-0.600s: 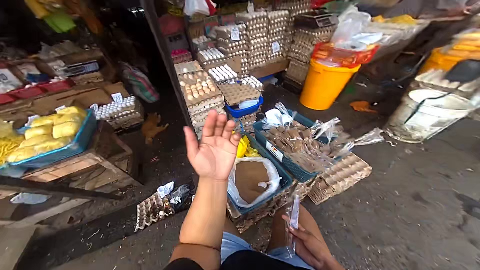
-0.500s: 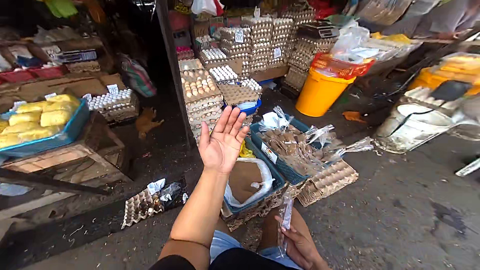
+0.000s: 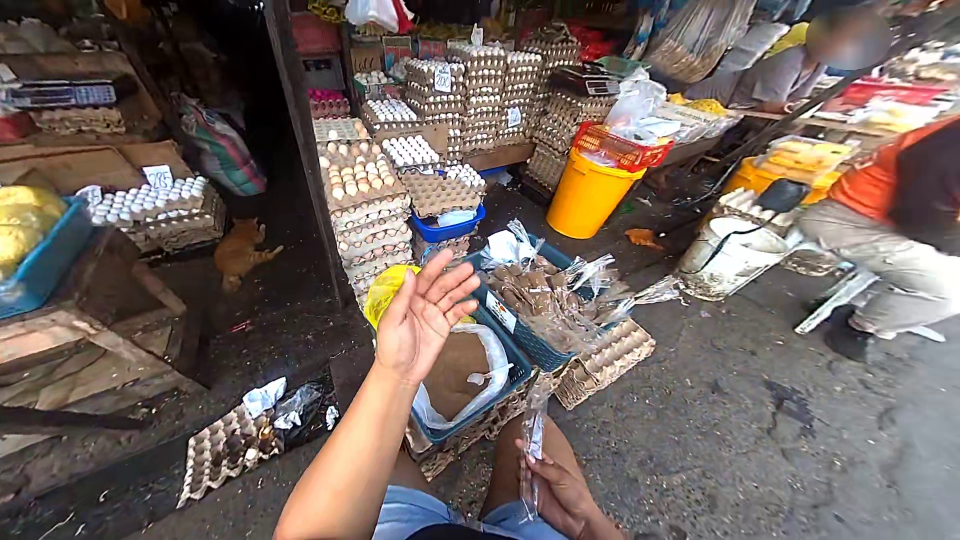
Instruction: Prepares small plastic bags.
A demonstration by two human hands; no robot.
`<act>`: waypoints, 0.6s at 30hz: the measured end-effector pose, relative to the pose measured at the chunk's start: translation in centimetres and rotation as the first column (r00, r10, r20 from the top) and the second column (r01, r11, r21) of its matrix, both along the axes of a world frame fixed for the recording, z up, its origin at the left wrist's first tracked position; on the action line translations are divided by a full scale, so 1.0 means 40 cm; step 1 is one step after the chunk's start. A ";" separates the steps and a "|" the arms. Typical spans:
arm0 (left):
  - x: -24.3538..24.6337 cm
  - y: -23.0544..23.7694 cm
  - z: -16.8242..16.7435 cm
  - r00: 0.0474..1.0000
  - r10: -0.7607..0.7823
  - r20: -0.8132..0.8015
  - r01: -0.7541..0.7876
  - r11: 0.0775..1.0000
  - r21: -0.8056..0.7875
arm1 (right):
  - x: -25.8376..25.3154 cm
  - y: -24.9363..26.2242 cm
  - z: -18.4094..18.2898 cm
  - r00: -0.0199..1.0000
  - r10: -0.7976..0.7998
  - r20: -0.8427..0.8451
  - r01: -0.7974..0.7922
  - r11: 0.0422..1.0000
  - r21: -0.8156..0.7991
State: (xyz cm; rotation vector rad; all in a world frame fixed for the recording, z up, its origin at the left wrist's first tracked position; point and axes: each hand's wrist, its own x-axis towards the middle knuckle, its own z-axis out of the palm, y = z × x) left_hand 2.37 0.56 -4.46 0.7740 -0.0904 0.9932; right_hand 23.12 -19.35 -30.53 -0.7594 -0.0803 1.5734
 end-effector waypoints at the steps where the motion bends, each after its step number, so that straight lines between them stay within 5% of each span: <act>1: 0.018 -0.012 -0.025 0.990 0.014 -0.139 -0.018 1.000 -0.025 | -0.005 0.003 0.015 0.999 -0.025 0.020 0.026 0.999 -0.031; 3: 0.048 -0.067 -0.099 0.881 -0.023 -0.473 0.026 1.000 0.000 | -0.018 -0.001 0.046 0.995 -0.077 0.068 0.082 0.994 -0.069; 5: 0.064 -0.143 -0.190 0.646 -0.129 -0.752 0.209 0.978 0.012 | -0.012 -0.007 0.049 0.990 -0.058 0.129 0.069 0.995 -0.078; 9: 0.034 -0.251 -0.380 0.232 -0.258 -0.938 0.506 0.855 -0.110 | 0.005 -0.009 0.050 0.994 0.011 0.110 0.007 0.987 -0.161; 12: 0.012 -0.277 -0.479 0.227 -0.219 -0.949 0.437 0.894 -0.102 | 0.007 -0.006 0.063 0.995 0.051 0.090 -0.025 0.964 -0.265; 18: 0.018 -0.266 -0.567 0.147 -0.223 -0.964 0.482 0.867 -0.127 | -0.031 0.036 0.045 0.877 0.295 0.378 -0.213 0.946 -0.245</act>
